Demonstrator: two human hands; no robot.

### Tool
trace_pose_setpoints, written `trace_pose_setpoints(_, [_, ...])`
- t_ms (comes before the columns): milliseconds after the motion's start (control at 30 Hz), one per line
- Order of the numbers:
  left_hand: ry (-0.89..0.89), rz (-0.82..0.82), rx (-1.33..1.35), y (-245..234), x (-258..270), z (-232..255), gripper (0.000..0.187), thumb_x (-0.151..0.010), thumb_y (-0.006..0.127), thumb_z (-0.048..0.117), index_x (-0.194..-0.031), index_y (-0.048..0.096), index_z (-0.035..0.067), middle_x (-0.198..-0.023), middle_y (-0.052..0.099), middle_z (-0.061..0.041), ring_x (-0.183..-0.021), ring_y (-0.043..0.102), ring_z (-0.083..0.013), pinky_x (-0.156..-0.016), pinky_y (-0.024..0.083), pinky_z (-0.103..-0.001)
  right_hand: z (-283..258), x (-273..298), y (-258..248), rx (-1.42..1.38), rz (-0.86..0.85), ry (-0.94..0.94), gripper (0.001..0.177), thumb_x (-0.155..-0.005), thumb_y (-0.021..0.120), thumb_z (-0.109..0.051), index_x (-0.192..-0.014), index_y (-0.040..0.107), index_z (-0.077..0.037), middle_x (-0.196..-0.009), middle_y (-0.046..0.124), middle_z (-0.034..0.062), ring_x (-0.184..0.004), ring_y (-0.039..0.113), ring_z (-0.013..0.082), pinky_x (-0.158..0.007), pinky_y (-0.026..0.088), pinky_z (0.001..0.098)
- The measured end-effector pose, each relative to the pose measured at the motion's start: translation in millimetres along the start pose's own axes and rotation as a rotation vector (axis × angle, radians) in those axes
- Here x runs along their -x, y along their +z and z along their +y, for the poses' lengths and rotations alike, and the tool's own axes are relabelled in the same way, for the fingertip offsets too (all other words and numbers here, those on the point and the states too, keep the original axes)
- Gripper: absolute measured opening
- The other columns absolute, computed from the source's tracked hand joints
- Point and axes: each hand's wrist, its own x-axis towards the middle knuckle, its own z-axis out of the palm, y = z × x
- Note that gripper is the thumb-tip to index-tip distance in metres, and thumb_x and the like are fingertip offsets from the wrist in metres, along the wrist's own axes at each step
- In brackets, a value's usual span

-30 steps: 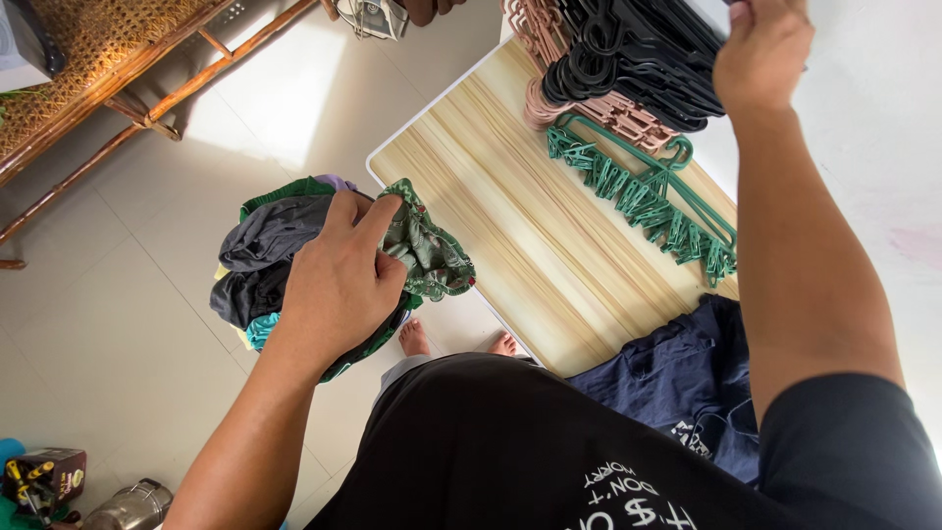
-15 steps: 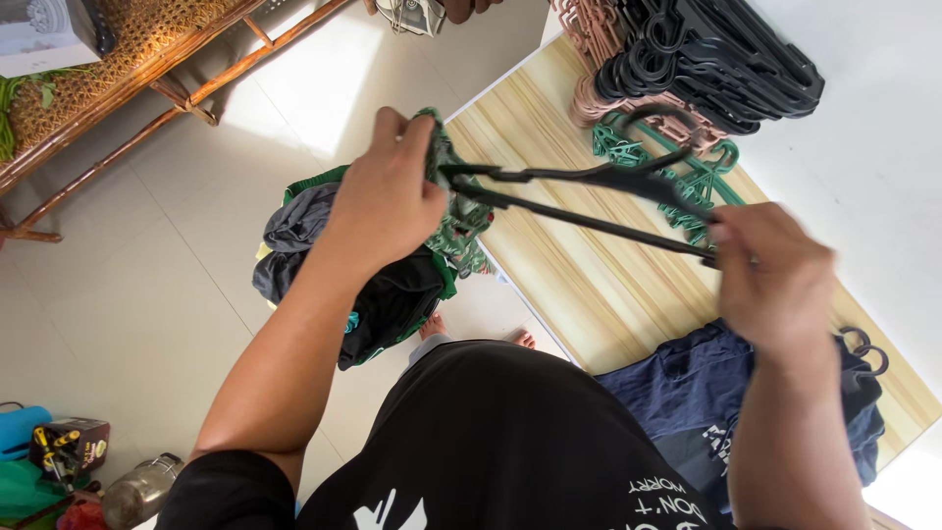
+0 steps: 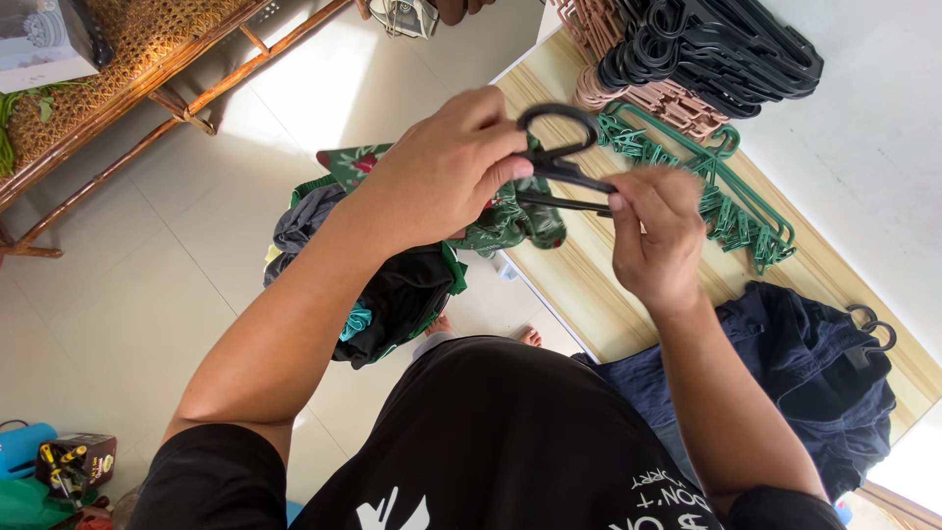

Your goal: The person picks up garments from a pile, unfolds them, and places them on plastic hangers. The person handles a black tank top, dark shorts, and a green patterned shirt, placing each on a hanger and setting them on a table.

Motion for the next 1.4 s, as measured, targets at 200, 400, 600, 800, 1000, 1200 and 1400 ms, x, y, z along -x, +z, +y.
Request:
trace_pose_setpoints(200, [-0.262, -0.001, 0.110, -18, 10, 13, 0.019, -0.108, 0.062, 0.021, -0.107, 0.062, 0.002, -0.102, 0.053, -0.013, -0.077, 0.062, -0.0287, -0.067, 0.048, -0.042, -28, 25, 15, -0.163, 0.025, -0.251, 0.014, -0.086, 0.072, 0.008, -0.094, 0.067, -0.001, -0.087, 0.058, 0.0093, -0.074, 0.057, 0.0237, -0.069, 0.044, 0.0392])
trace_pose_setpoints(400, [-0.310, 0.079, 0.180, -43, 23, 33, 0.016, -0.109, 0.064, 0.019, -0.109, 0.063, 0.003, -0.101, 0.052, -0.013, -0.081, 0.061, -0.0291, -0.072, 0.049, -0.042, 1, 60, 96, -0.482, -0.235, 0.287, 0.020, -0.108, 0.060, -0.004, -0.121, 0.074, 0.000, -0.093, 0.059, 0.0166, -0.090, 0.059, 0.0281, -0.080, 0.050, 0.0360])
trace_pose_setpoints(600, [-0.301, 0.169, 0.181, -50, 35, 40, 0.014, -0.109, 0.064, 0.016, -0.111, 0.063, 0.003, -0.111, 0.054, -0.014, -0.087, 0.063, -0.0292, -0.075, 0.050, -0.041, 27, 66, 170, -0.825, -0.599, 1.199, 0.023, -0.095, 0.063, -0.015, -0.104, 0.074, 0.003, -0.092, 0.073, 0.0135, -0.079, 0.071, 0.0192, -0.062, 0.060, 0.0297])
trace_pose_setpoints(800, [-0.490, 0.096, 0.055, -61, 71, 28, 0.014, -0.104, 0.067, 0.017, -0.107, 0.068, 0.003, -0.100, 0.054, -0.015, -0.079, 0.062, -0.0333, -0.069, 0.048, -0.045, 84, 28, 152, -0.554, -0.305, 0.697, 0.032, -0.085, 0.067, 0.003, -0.117, 0.064, 0.003, -0.098, 0.070, 0.0143, -0.083, 0.067, 0.0189, -0.070, 0.055, 0.0319])
trace_pose_setpoints(1000, [-0.541, 0.131, -0.024, -58, 97, 20, 0.017, -0.105, 0.066, 0.018, -0.108, 0.069, 0.001, -0.107, 0.060, -0.015, -0.082, 0.065, -0.0359, -0.070, 0.052, -0.044, 93, -25, 82, -0.198, -0.241, 0.256, 0.026, -0.092, 0.067, 0.010, -0.115, 0.072, -0.001, -0.115, 0.064, 0.0157, -0.087, 0.064, 0.0222, -0.079, 0.052, 0.0337])
trace_pose_setpoints(1200, [-0.563, 0.053, -0.155, -48, 99, 13, 0.018, -0.103, 0.067, 0.018, -0.102, 0.070, 0.000, -0.100, 0.058, -0.015, -0.070, 0.063, -0.0330, -0.062, 0.052, -0.043, 46, -60, 35, -0.086, -0.244, 0.126, 0.039, -0.082, 0.056, 0.016, -0.113, 0.073, 0.001, -0.123, 0.061, 0.0182, -0.096, 0.067, 0.0255, -0.080, 0.056, 0.0340])
trace_pose_setpoints(1400, [-0.513, 0.113, -0.063, -41, 93, 11, 0.017, -0.103, 0.068, 0.017, -0.100, 0.070, 0.001, -0.097, 0.056, -0.013, -0.073, 0.062, -0.0308, -0.064, 0.050, -0.042, -22, -57, -22, -0.810, -0.721, -0.025, 0.043, -0.081, 0.070, -0.004, -0.123, 0.064, -0.006, -0.126, 0.067, 0.0144, -0.112, 0.067, 0.0260, -0.094, 0.054, 0.0419])
